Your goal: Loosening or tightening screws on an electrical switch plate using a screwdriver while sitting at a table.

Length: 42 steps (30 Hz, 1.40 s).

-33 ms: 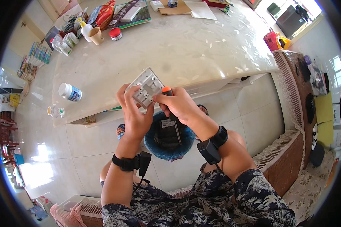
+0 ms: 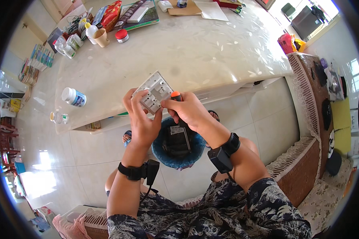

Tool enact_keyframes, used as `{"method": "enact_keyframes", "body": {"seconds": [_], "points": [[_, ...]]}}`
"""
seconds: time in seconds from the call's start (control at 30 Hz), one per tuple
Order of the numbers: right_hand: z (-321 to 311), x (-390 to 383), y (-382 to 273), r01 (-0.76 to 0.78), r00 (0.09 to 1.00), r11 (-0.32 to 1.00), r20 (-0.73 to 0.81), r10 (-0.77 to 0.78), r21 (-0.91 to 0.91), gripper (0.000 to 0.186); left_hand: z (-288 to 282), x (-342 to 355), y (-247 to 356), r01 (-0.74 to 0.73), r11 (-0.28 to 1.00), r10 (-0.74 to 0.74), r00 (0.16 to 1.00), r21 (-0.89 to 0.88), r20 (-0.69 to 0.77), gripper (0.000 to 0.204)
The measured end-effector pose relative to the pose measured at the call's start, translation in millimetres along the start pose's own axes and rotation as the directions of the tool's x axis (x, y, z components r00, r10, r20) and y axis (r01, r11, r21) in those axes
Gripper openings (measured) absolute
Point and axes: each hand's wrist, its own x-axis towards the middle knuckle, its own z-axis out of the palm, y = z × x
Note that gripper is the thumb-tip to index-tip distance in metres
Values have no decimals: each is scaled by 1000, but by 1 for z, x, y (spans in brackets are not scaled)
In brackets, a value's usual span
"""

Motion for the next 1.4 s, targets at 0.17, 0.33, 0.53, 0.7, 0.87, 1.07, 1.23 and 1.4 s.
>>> {"method": "enact_keyframes", "body": {"seconds": [0.17, 0.33, 0.53, 0.7, 0.87, 1.07, 1.23, 1.4], "points": [[0, 4, 6, -32, 999, 999, -7, 32, 21, 16, -1, -2, -4, -1, 999, 1, 1000, 52, 6, 73], [0, 4, 5, -66, 998, 997, -17, 67, 50, 15, -1, -2, -5, -61, 992, 60, 998, 114, 7, 71], [-1, 2, 1, -96, 995, 994, 24, 95, 51, 16, -3, -2, -4, -103, 986, 102, 995, 132, 15, 71], [-2, 1, 1, -81, 996, 995, 29, 80, 62, 17, -1, -1, -3, -79, 993, 78, 997, 87, 14, 70], [-2, 2, 1, -70, 997, 996, 27, 68, 55, 16, -2, -2, -3, -69, 994, 68, 997, 90, 21, 70], [-1, 2, 1, -63, 998, 996, 33, 61, 62, 16, -2, -2, -2, -43, 998, 42, 999, 47, 23, 70], [1, -1, -1, -45, 998, 997, 37, 43, 56, 17, -2, -1, 0, -59, 997, 58, 998, 59, 19, 71], [5, -5, -2, 72, 997, 991, -12, -74, -114, 18, -4, -1, 1, -9, 999, 9, 1000, 43, 14, 73]]}}
